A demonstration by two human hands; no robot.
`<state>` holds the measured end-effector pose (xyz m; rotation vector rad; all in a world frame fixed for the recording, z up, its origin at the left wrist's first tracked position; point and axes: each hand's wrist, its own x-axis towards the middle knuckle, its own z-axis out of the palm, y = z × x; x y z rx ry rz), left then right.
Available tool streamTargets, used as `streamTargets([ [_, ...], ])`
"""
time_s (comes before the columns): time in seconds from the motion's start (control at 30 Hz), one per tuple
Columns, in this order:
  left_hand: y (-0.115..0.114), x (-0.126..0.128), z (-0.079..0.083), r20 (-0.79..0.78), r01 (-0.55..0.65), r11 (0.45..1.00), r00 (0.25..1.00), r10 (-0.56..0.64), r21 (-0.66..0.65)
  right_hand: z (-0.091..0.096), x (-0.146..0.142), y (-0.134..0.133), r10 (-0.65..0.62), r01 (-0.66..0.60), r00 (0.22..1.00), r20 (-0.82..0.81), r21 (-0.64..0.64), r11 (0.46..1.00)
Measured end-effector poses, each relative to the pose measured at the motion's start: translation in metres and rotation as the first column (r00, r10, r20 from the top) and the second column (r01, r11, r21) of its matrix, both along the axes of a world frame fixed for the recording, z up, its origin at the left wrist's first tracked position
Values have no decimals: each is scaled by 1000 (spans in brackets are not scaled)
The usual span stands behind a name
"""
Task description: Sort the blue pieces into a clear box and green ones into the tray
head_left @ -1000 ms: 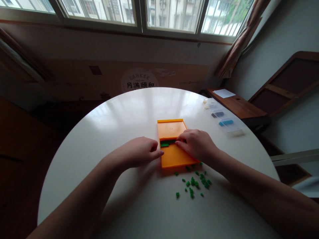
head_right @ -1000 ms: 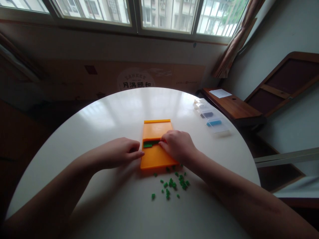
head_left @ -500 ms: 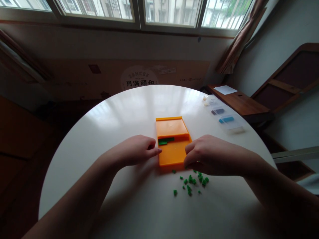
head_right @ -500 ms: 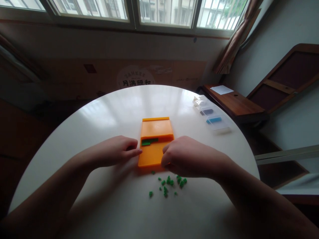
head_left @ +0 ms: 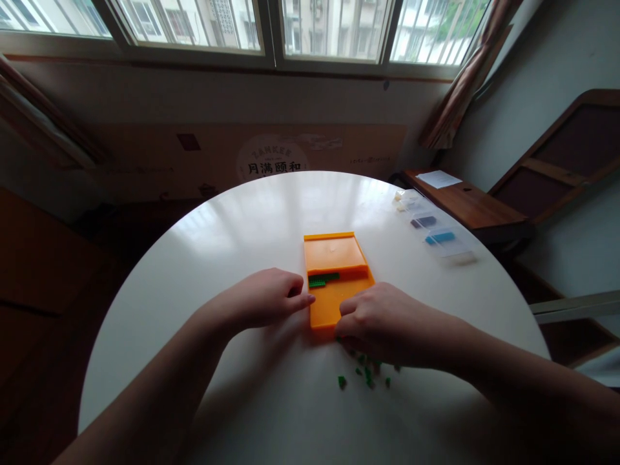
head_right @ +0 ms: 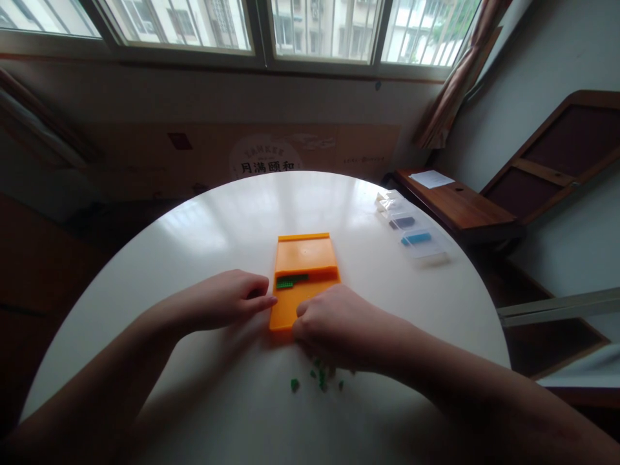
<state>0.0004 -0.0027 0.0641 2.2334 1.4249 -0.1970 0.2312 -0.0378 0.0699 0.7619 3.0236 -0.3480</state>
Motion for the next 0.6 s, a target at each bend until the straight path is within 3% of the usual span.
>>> streamTargets([
  [0.43,0,0,0,12,-4,1000,1000,4,-17,-1,1,-1,68,-69,995,-73,-20,997],
  [0.6,1,-1,-2,20,-10,1000,1000,10,-16,10,24,14,-90,84,964,-249,-36,996],
])
